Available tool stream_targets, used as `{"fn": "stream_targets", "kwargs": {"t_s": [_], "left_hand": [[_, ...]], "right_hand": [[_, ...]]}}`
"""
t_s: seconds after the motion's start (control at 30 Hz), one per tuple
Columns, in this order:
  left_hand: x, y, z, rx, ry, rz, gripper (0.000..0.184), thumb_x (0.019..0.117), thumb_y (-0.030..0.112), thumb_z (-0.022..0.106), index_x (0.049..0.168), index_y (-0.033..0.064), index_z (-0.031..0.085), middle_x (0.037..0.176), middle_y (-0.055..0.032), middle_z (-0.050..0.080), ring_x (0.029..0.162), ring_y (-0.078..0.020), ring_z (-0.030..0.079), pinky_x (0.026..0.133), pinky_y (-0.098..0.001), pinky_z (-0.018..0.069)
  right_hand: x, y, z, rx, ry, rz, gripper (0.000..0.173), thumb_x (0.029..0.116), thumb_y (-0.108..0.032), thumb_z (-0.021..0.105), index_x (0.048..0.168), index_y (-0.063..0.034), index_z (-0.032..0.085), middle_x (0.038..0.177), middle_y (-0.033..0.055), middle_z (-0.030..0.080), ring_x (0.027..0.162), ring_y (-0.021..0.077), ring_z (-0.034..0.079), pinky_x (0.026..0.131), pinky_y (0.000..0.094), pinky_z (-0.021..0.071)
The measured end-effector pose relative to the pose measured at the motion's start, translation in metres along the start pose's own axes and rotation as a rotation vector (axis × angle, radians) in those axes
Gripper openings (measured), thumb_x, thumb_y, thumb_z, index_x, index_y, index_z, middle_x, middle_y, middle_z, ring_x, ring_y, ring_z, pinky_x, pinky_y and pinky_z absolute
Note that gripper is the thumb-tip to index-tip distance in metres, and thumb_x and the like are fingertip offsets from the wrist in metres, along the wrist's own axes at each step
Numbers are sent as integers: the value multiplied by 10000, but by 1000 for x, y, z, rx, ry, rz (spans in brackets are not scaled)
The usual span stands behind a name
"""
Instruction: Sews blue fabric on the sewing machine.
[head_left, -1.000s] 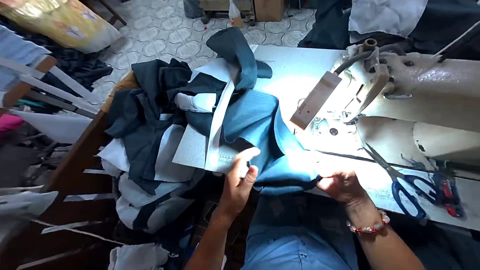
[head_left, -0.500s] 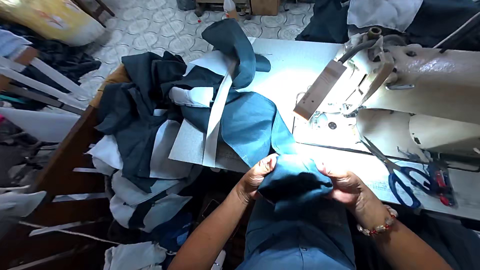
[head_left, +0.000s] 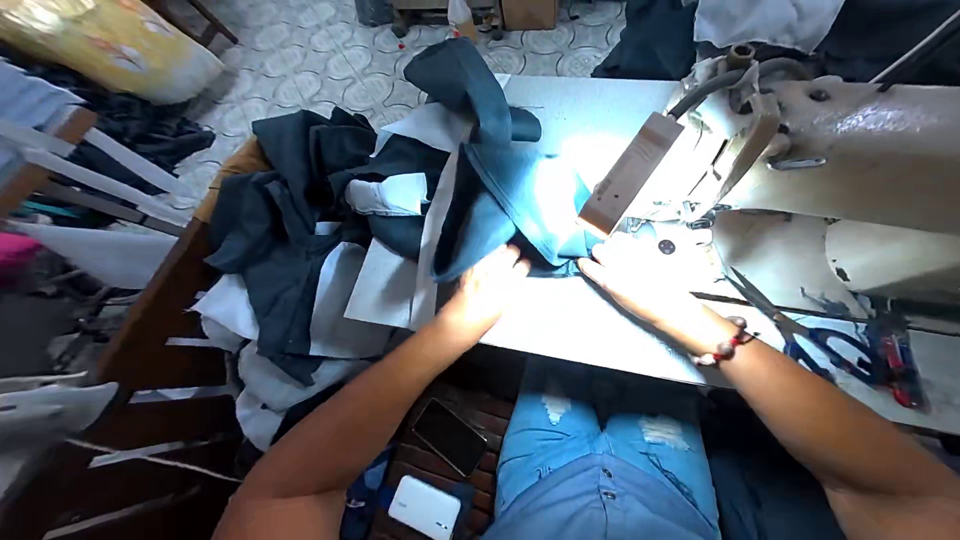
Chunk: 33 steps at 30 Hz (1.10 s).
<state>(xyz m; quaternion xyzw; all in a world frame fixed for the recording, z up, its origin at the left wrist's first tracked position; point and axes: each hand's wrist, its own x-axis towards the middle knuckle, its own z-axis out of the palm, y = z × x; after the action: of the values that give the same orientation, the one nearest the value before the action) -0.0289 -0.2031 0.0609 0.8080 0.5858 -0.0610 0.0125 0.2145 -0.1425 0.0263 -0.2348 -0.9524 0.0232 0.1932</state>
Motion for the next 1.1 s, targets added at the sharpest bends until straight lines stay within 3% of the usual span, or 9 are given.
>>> {"fn": "stream_targets", "kwargs": {"t_s": [0.17,0.27,0.33,0.4,0.57,0.77,0.87,0.93,1.1], "left_hand": [[-10,30,27,42,203,194,173,886,27,649,1016,-29,750,935,-181,741,879,-358,716,801,-522,534],[4,29,43,-195,387,309,322,897,124,570,1122,-24,748,768,-151,714,681,-327,716,570,-489,557],[8,29,35,-355,222,111,334,1005,118,525,1277,28,696,944,-209,741,859,-396,739,719,-584,577],[14,33,27,-418,142,-35,304,1044,149,506,1235,27,709,1099,-213,736,1041,-402,714,877,-611,547],[19,46,19,-415,81,-131,333,1054,270,549,1228,27,698,1093,-222,727,1028,-433,705,829,-647,534],[20,51,6,-409,-12,-184,356,1055,287,561,1263,21,675,1112,-232,716,1033,-441,698,832,-649,530],[28,53,-5,-328,62,-174,281,1066,214,513,1133,1,684,932,-236,720,882,-453,721,726,-622,548],[40,54,-13,-289,66,-178,246,1071,186,506,1142,-6,642,927,-237,704,882,-456,713,719,-595,549],[72,57,-25,-225,-275,-405,358,1071,39,414,1424,-9,457,1179,-269,656,1106,-454,660,879,-581,529]], "right_hand": [[5,9,32,-5,152,-112,115,890,74,596,872,55,708,805,195,640,802,389,672,925,580,520],[-2,6,39,-101,221,-156,156,920,18,570,912,-4,725,854,158,661,937,381,664,1002,593,458],[-9,4,36,-181,242,-127,188,916,-1,585,956,-45,763,919,132,709,1066,374,673,1040,564,452],[-13,2,29,-225,182,-50,173,898,22,606,959,-37,757,925,127,700,1034,363,674,969,562,483],[-17,-17,32,-113,259,131,227,910,-47,586,1041,-74,769,831,117,680,822,352,641,715,509,458],[-24,-26,41,-41,211,195,242,925,-90,612,1075,-146,794,957,113,709,964,352,644,828,530,451],[-25,-27,39,11,166,178,273,914,-70,613,1098,-166,790,968,100,702,982,347,618,866,523,433],[-26,-28,38,19,157,148,282,907,-66,611,1104,-164,787,968,97,704,960,342,620,876,521,437],[-27,-30,34,38,102,144,309,912,-84,604,1158,-160,774,1007,103,700,1009,353,615,907,550,430]]}}
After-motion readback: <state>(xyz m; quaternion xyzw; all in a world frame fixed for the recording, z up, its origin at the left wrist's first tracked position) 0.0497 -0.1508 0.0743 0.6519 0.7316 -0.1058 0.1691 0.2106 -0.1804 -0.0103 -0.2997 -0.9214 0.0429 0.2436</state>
